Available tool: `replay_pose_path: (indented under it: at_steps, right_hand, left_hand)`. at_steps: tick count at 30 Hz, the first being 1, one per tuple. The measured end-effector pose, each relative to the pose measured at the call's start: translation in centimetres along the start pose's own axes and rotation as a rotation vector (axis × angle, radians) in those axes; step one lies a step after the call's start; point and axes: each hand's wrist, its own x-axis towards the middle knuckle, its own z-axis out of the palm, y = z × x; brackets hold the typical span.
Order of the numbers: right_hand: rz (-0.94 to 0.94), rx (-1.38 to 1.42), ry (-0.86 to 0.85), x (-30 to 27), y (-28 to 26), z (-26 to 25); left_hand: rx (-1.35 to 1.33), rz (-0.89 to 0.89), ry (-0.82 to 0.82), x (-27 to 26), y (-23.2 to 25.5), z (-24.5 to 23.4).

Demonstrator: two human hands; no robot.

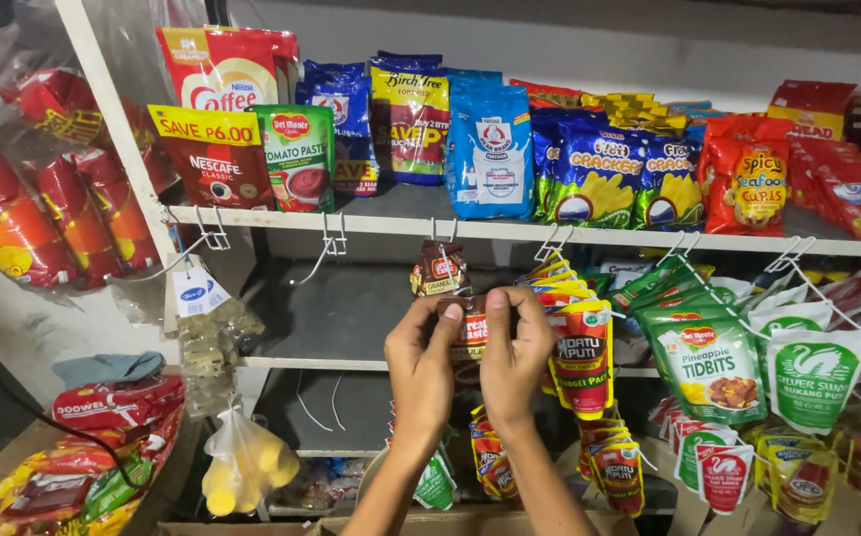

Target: Stocking and organizing various snack packets and coffee sachets on store shelves.

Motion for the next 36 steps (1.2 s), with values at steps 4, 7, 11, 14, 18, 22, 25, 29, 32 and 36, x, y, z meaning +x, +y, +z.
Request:
replay_pose_path:
  at_steps: [4, 7, 11, 14, 18, 22, 25, 29, 32, 36]
  right_hand:
    - [-0.007, -0.023, -0.012, 0.2, 0.6, 0.7]
    - [-0.009, -0.028, -0.016, 0.8, 0.8, 1.1]
    - [0.011, -0.043, -0.041, 1.6, 1.1, 1.1]
    - [0.052, -0.036, -0.066, 1.8, 2.0, 0.9]
    - [0.085, -0.034, -0.075, 1.7, 2.4, 0.7]
    - [0.097, -0.025, -0.096, 1.5, 3.4, 0.6]
    - [0.097, -0.035, -0.104, 1.1, 5.7, 0.9]
    - [0.1, -0.118, -0.078, 1.2, 10.4, 1.5]
    - [0.144, -0.174, -0.045, 1.8, 13.2, 2.1]
    - [0.188, -0.191, -0.04, 3.1, 14.6, 3.0]
  left_hand:
    - [-0.1, -0.038, 0.113, 0.4, -0.6, 0.4]
    - [0.062, 0.132, 0.21, 1.0, 0.0, 0.8]
    - [0.27, 0.21, 0.265, 1.8, 0.2, 0.9]
    - [0.24, 0.09, 0.265, 2.0, -0.2, 0.8]
    - [0.216, 0.148, 0.233, 1.8, -1.1, 0.2]
    - [0.142, 0.063, 0.176, 1.8, -1.6, -0.3]
    - [0.131, -0.064, 0.172, 2.5, -3.4, -0.9]
    - [0.068, -0.067, 0.17, 4.4, -7.7, -1.5]
    - [0.078, -0.114, 0.212, 6.5, -11.1, -1.6]
    - [0.061, -0.032, 0.199, 8.6, -13.0, -1.7]
